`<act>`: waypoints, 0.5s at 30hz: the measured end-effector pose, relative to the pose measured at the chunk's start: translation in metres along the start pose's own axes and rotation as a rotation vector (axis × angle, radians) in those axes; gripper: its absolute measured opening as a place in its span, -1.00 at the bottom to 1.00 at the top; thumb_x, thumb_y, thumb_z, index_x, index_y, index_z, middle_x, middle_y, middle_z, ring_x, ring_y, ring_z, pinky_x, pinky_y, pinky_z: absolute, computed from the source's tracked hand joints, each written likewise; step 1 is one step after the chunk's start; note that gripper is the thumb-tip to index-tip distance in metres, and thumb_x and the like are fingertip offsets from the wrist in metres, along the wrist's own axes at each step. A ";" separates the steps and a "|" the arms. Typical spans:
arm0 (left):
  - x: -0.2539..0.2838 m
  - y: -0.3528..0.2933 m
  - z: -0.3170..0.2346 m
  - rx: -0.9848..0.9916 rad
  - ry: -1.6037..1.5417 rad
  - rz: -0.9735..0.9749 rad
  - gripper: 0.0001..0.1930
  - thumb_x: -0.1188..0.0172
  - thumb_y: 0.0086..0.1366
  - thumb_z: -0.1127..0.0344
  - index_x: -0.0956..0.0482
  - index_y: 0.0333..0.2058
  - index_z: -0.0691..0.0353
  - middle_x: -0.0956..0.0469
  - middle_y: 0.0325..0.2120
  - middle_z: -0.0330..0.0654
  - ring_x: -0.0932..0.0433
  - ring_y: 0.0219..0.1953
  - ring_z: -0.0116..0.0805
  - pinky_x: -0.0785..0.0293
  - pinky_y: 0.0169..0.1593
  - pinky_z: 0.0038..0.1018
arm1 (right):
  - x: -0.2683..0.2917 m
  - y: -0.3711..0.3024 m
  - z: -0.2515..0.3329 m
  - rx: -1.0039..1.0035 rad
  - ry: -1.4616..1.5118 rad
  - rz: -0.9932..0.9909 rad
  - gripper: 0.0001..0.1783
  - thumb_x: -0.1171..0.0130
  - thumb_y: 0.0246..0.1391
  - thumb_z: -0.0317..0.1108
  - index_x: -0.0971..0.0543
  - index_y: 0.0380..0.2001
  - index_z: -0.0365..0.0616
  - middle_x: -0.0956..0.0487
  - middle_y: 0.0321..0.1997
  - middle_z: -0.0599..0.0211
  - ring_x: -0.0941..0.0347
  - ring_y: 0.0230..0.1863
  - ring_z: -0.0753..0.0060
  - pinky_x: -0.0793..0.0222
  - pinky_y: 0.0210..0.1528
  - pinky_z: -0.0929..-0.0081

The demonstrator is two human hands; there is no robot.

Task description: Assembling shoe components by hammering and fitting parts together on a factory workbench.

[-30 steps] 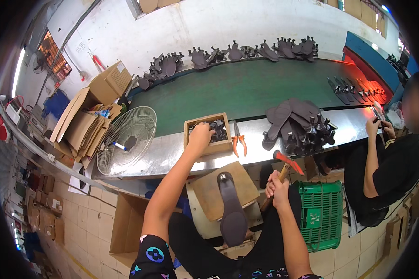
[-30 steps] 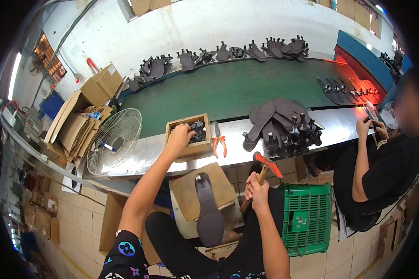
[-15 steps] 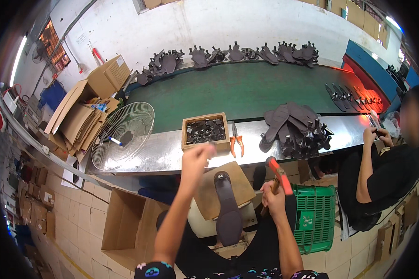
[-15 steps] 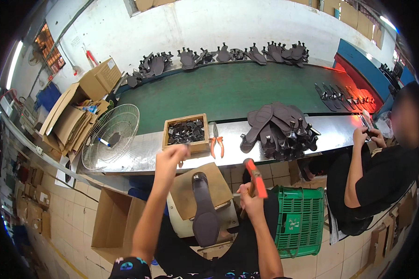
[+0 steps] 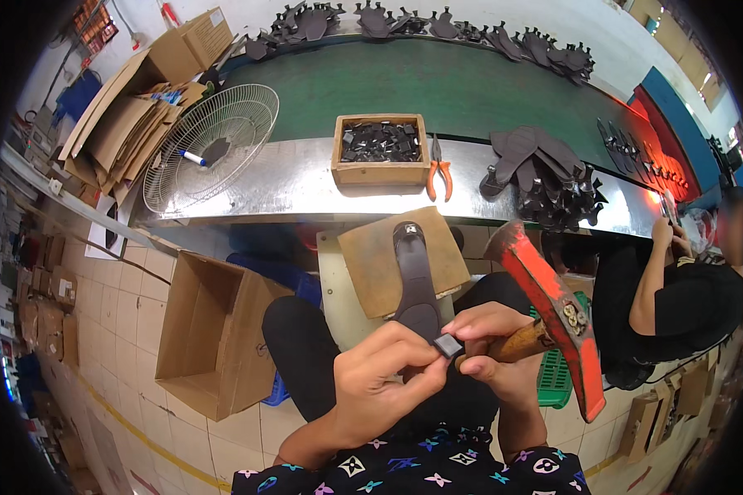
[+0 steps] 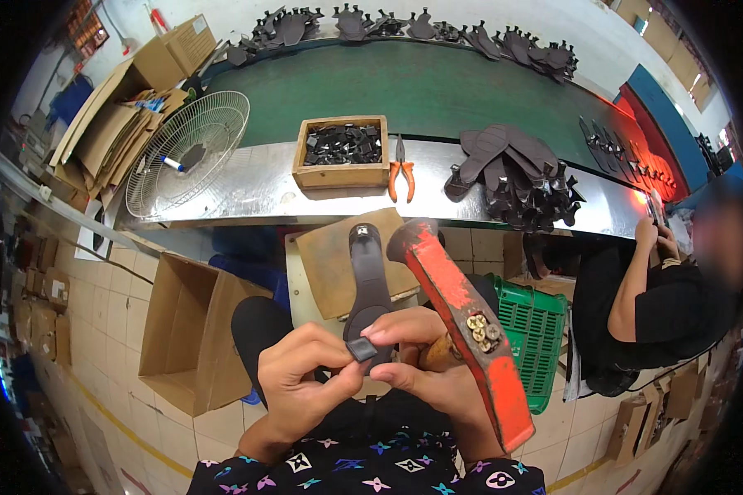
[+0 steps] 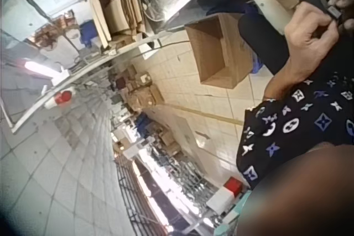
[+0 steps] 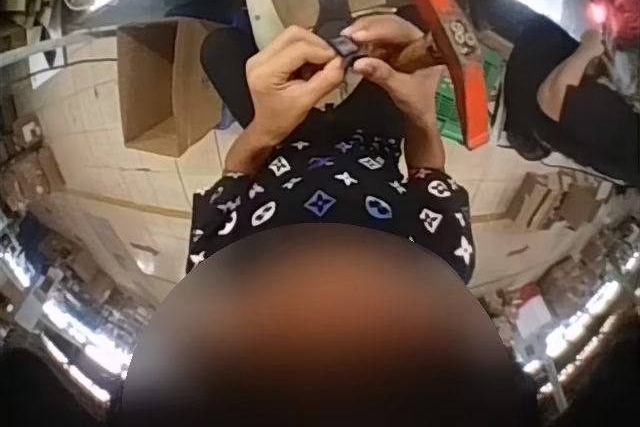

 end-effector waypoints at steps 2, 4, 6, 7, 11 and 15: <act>-0.001 -0.002 -0.001 -0.018 0.009 0.020 -0.90 -0.39 0.07 0.60 -0.64 -0.44 0.36 -0.54 -0.50 -0.22 -0.49 -0.54 -0.56 -0.37 -0.53 -0.60 | 0.000 -0.003 -0.001 -0.021 -0.072 0.012 -0.60 -0.54 -0.11 -0.28 -0.64 -0.23 -0.24 -0.62 -0.15 0.04 -0.53 -0.33 0.53 -0.37 -0.38 0.70; -0.001 -0.004 -0.006 -0.078 0.068 0.004 -0.89 -0.41 0.05 0.60 -0.65 -0.44 0.34 -0.53 -0.51 -0.23 -0.49 -0.55 -0.53 -0.37 -0.54 -0.58 | 0.001 -0.004 -0.001 -0.008 -0.121 0.025 -0.60 -0.54 -0.11 -0.28 -0.64 -0.22 -0.24 -0.62 -0.14 0.05 -0.54 -0.30 0.52 -0.37 -0.37 0.70; -0.004 -0.005 -0.003 -0.071 0.064 0.019 -0.89 -0.41 0.04 0.60 -0.65 -0.45 0.33 -0.53 -0.51 -0.23 -0.49 -0.55 -0.52 -0.37 -0.53 -0.57 | 0.002 -0.005 -0.004 -0.026 -0.127 0.040 -0.61 -0.54 -0.13 -0.31 -0.65 -0.22 -0.21 -0.62 -0.13 0.03 -0.53 -0.29 0.56 -0.34 -0.40 0.72; -0.006 -0.005 -0.002 -0.067 0.069 0.029 -0.88 -0.41 0.03 0.60 -0.65 -0.45 0.32 -0.53 -0.51 -0.23 -0.49 -0.55 -0.50 -0.38 -0.53 -0.57 | 0.004 -0.004 -0.004 -0.027 -0.132 0.038 -0.61 -0.54 -0.13 -0.31 -0.65 -0.22 -0.21 -0.62 -0.13 0.03 -0.53 -0.29 0.56 -0.34 -0.40 0.72; -0.008 -0.003 0.006 -0.069 0.138 0.010 -0.89 -0.41 0.05 0.58 -0.64 -0.46 0.32 -0.53 -0.51 -0.22 -0.48 -0.54 -0.48 -0.38 -0.51 -0.55 | 0.001 0.003 0.001 0.023 -0.288 0.118 -0.67 -0.50 -0.11 -0.44 -0.65 -0.22 -0.18 -0.64 -0.11 0.08 -0.54 -0.28 0.57 -0.31 -0.43 0.76; -0.009 0.004 0.035 0.090 0.025 0.100 -0.93 -0.37 0.13 0.53 -0.63 -0.43 0.35 -0.53 -0.50 -0.23 -0.47 -0.52 -0.53 -0.36 -0.48 -0.57 | 0.004 0.013 -0.002 0.027 -0.446 0.166 -0.75 -0.45 -0.08 -0.54 -0.67 -0.26 -0.21 -0.67 -0.19 0.15 -0.56 -0.25 0.55 -0.30 -0.44 0.76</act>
Point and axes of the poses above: each hand's wrist, its own y-axis towards the middle knuckle, its own x-axis out of the back of the hand, z = x × y, the point moved 10 cm from there along y, towards the middle knuckle
